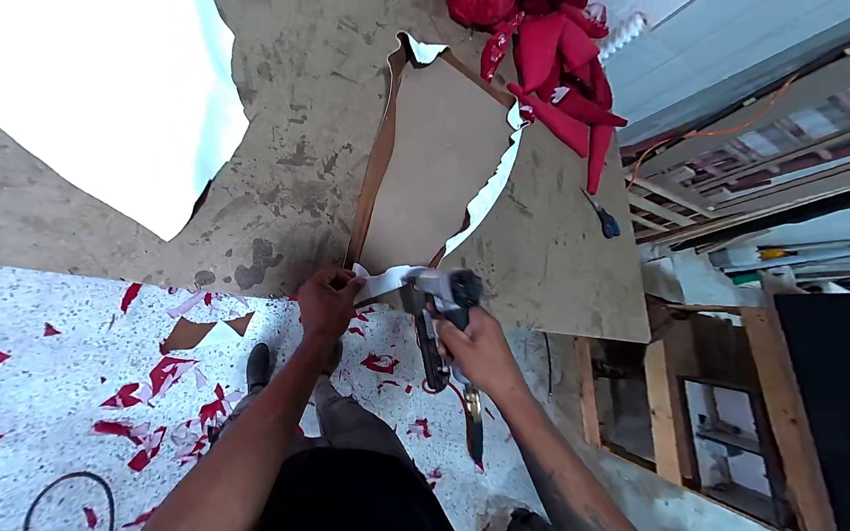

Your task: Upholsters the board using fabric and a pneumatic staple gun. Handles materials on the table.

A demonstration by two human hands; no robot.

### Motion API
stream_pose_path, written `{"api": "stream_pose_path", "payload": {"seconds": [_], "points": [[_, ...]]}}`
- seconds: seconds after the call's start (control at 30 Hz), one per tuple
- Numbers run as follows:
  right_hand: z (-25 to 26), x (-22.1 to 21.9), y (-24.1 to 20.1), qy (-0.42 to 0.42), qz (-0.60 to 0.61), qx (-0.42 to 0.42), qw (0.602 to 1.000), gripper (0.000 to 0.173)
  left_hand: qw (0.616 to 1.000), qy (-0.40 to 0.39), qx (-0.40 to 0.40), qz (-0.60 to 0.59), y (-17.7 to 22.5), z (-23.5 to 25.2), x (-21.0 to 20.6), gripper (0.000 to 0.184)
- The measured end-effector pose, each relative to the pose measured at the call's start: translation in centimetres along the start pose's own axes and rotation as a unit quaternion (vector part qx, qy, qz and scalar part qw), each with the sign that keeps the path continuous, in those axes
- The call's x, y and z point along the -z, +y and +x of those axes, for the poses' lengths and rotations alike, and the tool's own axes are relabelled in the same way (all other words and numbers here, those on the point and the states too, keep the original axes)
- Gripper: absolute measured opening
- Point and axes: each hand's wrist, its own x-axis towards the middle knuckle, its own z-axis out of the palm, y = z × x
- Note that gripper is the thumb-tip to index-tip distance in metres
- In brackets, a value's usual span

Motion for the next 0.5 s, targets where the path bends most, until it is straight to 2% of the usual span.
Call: {"api": "stream_pose_path", "payload": {"seconds": [0.07,0.13,0.17,0.23,0.27,0.3,0.37,0.5], "points": [[-2.4,1.2,0.1,0.065,0.161,0.035,0.984,0.027,0.998,-0.026,-0.024,0.053,1.8,0.0,2.0,0.022],[-4.8,2.6,-0.4,0.133,0.335,0.082,0.929,0.03,0.989,-0.043,-0.14,0.037,4.0,-1.6,3.2,0.049],[-5.9,3.2,-0.7,0.15,0.417,0.107,0.89,0.033,0.973,-0.088,-0.214,-0.007,5.1,-3.2,3.1,0.062],[-7.8,4.2,-2.0,0.155,0.537,0.155,0.814,0.035,0.911,-0.257,-0.313,-0.083,8.5,-7.6,2.6,0.085],[-8.5,4.7,-3.0,0.154,0.566,0.174,0.791,0.035,0.879,-0.323,-0.338,-0.091,10.3,-9.4,2.1,0.089],[-9.2,5.2,-3.9,0.151,0.585,0.196,0.773,0.034,0.866,-0.339,-0.357,-0.091,11.9,-10.8,1.6,0.086],[-9.8,6.4,-5.2,0.158,0.608,0.245,0.739,0.034,0.859,-0.295,-0.41,-0.087,14.3,-11.4,0.5,0.074],[-9.8,8.6,-6.4,0.181,0.626,0.298,0.697,0.031,0.81,-0.238,-0.52,-0.131,17.5,-10.0,-1.2,0.069]]}}
